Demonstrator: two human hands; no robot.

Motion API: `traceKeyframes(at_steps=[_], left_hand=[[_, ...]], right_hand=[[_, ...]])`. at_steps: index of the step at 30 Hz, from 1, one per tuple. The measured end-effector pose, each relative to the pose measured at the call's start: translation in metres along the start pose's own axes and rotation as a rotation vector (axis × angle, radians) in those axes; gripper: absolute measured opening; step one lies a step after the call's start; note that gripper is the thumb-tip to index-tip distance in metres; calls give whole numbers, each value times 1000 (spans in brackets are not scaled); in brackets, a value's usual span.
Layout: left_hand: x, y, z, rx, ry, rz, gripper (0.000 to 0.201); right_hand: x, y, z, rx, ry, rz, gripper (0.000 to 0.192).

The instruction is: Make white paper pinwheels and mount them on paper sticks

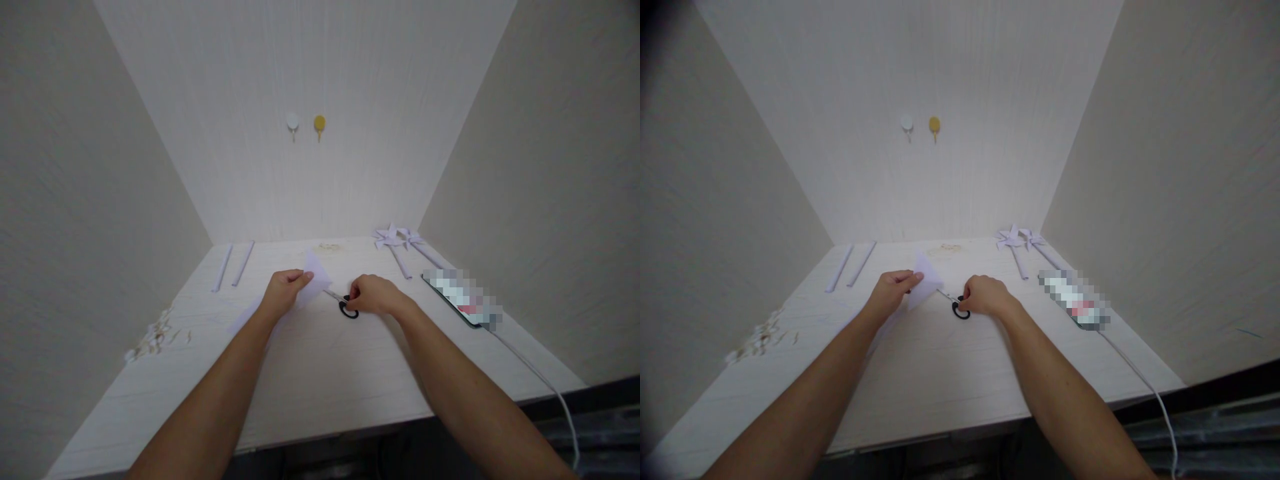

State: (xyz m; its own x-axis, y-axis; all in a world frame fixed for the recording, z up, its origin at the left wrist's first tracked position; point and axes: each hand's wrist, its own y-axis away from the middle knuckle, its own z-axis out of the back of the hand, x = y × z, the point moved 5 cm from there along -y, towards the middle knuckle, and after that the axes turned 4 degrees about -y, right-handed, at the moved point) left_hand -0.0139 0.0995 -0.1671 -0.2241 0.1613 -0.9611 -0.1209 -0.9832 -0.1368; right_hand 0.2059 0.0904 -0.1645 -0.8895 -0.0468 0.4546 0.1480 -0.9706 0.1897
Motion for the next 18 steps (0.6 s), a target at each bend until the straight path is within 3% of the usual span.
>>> traceKeyframes(at_steps=[7,13,18], left_hand=[[-6,1,2,-63,70,-47,40],[0,-1,6,-136,167,-12,34],[3,-1,7,-161,203,10,27]], right_hand=[[-4,-3,2,-25,-102,-4,19],[-12,-15,-10,98,-486,0,29],[-9,-24,-20,65,-875,-2,24]])
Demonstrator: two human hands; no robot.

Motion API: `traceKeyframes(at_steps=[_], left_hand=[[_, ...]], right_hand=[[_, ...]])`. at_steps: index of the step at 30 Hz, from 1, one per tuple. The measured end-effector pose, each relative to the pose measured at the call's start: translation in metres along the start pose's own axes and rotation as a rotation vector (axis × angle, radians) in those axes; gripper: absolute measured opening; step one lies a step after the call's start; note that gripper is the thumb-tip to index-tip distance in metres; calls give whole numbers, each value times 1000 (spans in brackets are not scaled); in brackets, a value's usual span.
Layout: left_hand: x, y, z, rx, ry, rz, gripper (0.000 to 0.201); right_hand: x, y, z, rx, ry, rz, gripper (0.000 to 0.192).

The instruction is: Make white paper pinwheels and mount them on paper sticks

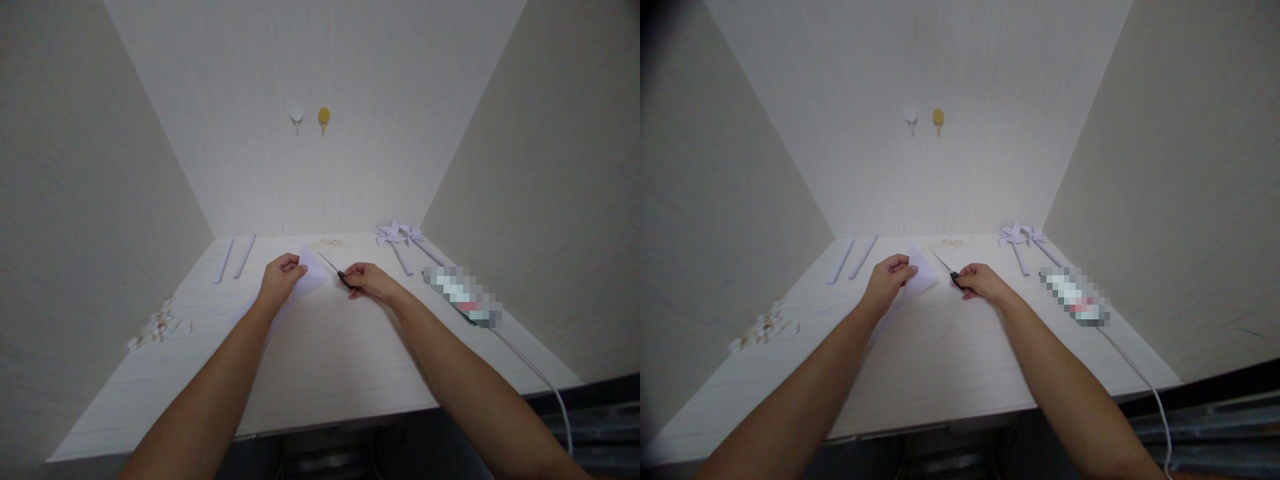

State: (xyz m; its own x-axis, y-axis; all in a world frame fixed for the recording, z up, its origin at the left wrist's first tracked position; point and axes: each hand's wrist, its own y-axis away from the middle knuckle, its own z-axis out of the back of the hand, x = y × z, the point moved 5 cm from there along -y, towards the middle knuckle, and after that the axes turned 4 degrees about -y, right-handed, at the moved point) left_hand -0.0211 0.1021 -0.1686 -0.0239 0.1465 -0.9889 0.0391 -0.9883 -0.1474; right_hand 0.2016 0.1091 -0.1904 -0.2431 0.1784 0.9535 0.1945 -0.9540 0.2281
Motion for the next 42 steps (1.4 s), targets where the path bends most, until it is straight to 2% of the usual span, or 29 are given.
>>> traceKeyframes(at_steps=[6,10,14,17,19,21,23,25,27,30,35,42], left_hand=[[-1,0,0,8,-9,9,28],[-5,1,0,5,-23,-25,28],[-15,3,-4,7,-20,-85,28],[-30,3,-7,0,-9,-139,28],[-49,0,-8,-7,-1,-184,27],[-78,-4,-6,-12,6,-247,24],[-116,-5,-3,-31,12,-340,21],[-158,2,3,-84,16,-488,17],[-188,13,6,-77,6,-541,16],[-211,31,9,-35,23,-560,15],[-214,43,8,17,76,-533,8],[-207,39,6,103,54,-433,15]], right_hand=[[7,4,-13,24,-289,83,51],[12,9,-19,36,-337,116,56],[25,14,-16,-56,-322,187,54],[50,21,-7,-170,-288,263,51],[78,30,2,-230,-273,325,47],[114,43,10,-253,-258,404,45],[155,62,16,-238,-193,549,41],[187,83,20,-250,-122,616,38],[207,101,18,-203,-96,661,34],[215,116,12,-198,-120,709,30],[213,121,2,-186,-169,798,14],[216,123,-2,-229,-180,811,12]])
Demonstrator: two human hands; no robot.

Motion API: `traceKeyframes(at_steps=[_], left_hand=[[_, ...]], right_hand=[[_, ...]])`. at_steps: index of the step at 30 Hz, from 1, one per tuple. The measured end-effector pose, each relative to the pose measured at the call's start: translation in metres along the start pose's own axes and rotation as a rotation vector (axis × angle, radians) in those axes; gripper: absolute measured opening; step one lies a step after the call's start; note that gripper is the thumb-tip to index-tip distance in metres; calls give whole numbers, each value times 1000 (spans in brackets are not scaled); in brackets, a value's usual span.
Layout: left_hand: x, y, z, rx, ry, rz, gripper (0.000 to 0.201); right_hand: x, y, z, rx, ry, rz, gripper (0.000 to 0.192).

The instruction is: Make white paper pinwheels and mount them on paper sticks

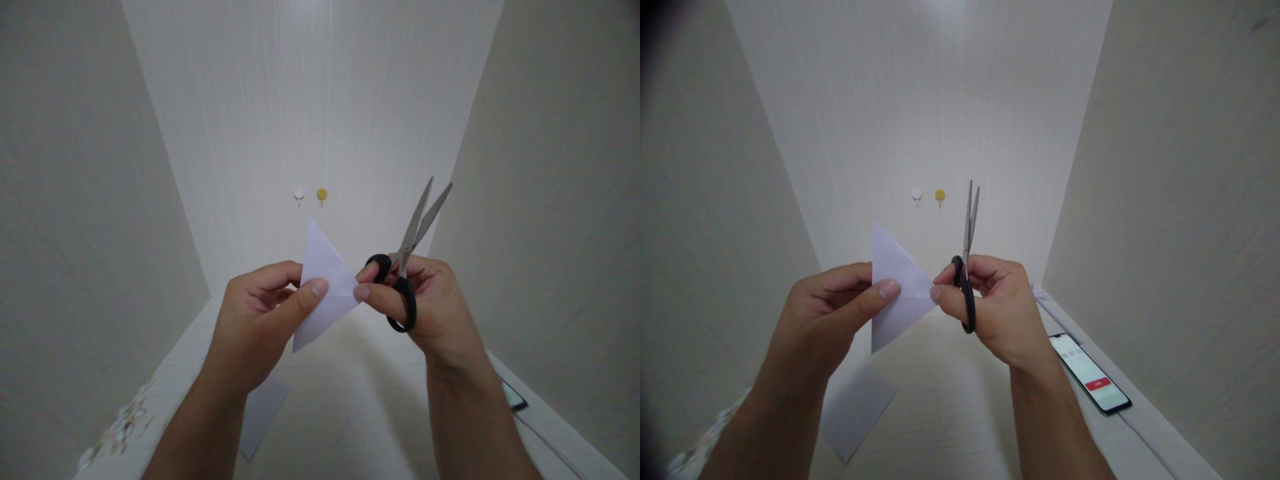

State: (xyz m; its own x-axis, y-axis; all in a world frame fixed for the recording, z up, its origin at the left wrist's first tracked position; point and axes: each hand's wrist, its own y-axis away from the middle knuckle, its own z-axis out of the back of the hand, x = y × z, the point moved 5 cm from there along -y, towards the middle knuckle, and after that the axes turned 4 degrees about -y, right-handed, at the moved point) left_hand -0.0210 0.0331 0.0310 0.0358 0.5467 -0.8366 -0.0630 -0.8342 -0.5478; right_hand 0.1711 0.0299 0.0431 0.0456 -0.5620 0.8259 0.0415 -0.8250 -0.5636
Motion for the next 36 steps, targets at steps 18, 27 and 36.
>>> traceKeyframes(at_steps=[18,27,36], left_hand=[[-7,3,3,-96,-23,-74,20],[-9,2,4,-90,-8,-73,19],[-1,1,7,-135,31,-53,17]], right_hand=[[-23,10,10,491,291,-390,31],[-25,6,12,448,224,-372,37],[-15,4,12,474,282,-193,33]])
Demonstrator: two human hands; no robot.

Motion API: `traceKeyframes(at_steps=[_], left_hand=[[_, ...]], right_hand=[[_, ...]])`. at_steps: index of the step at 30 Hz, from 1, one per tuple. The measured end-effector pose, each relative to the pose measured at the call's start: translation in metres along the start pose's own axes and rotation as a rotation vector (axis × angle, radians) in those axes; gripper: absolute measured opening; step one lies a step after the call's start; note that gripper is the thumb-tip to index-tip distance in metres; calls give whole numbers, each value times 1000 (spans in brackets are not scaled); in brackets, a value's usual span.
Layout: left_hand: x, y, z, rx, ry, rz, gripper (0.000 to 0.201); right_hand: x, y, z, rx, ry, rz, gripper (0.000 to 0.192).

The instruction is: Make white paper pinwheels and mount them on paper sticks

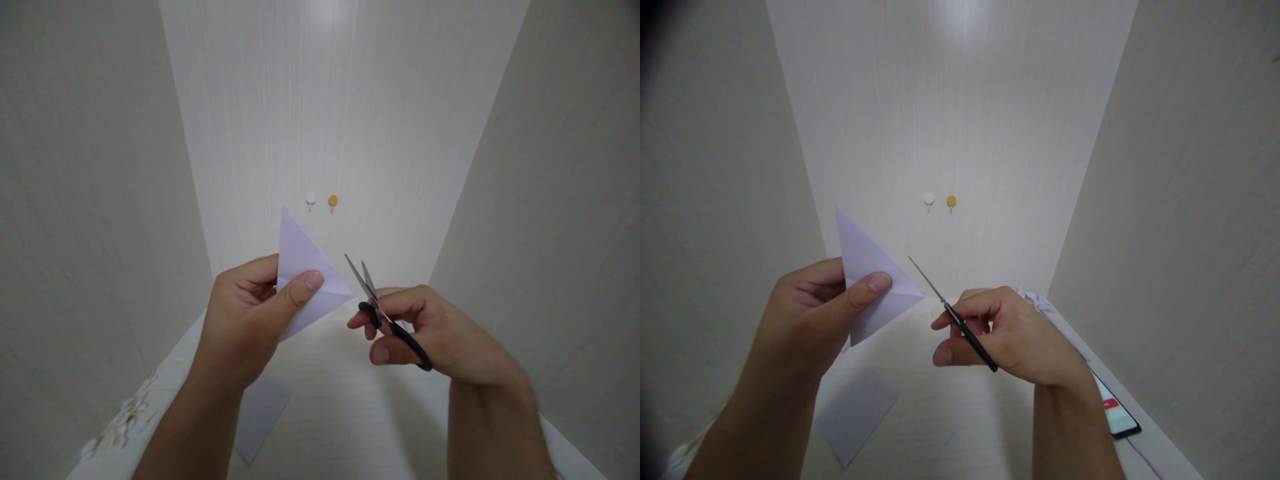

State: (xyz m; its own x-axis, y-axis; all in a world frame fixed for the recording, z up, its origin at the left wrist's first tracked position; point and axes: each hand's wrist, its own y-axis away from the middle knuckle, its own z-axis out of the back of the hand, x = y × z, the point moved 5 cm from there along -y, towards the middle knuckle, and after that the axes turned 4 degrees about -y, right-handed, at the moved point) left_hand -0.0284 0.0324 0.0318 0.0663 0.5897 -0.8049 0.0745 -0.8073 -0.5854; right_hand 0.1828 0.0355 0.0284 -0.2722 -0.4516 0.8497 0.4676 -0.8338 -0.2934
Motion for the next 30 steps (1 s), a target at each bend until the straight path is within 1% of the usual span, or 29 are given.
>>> traceKeyframes(at_steps=[2,4,6,8,11,12,14,17,20,23,30], left_hand=[[1,0,0,8,5,5,17],[1,-1,0,17,11,3,17],[1,-1,-1,23,15,3,17],[1,-1,-2,29,14,13,17],[0,-2,-2,24,15,20,17],[0,-2,-2,22,18,18,17],[-1,-1,-3,17,15,18,17],[-2,0,-3,21,-19,33,21],[-3,0,-3,28,-29,55,23],[-3,1,-3,20,-7,68,21],[-8,2,-3,-13,-22,47,22]], right_hand=[[4,0,1,-19,37,46,30],[5,0,1,-48,38,46,28],[3,-1,1,-73,16,5,28],[-3,-1,-1,-83,-25,-69,30],[-11,-1,-1,-111,-62,-164,39],[-13,-1,-1,-129,-54,-176,42],[-12,-2,-1,-158,-15,-173,41],[-7,-3,-5,-120,27,-139,36],[0,-4,-11,-43,20,-95,37],[3,-4,-14,16,-8,-62,39],[1,-4,-15,29,-54,-88,43]])
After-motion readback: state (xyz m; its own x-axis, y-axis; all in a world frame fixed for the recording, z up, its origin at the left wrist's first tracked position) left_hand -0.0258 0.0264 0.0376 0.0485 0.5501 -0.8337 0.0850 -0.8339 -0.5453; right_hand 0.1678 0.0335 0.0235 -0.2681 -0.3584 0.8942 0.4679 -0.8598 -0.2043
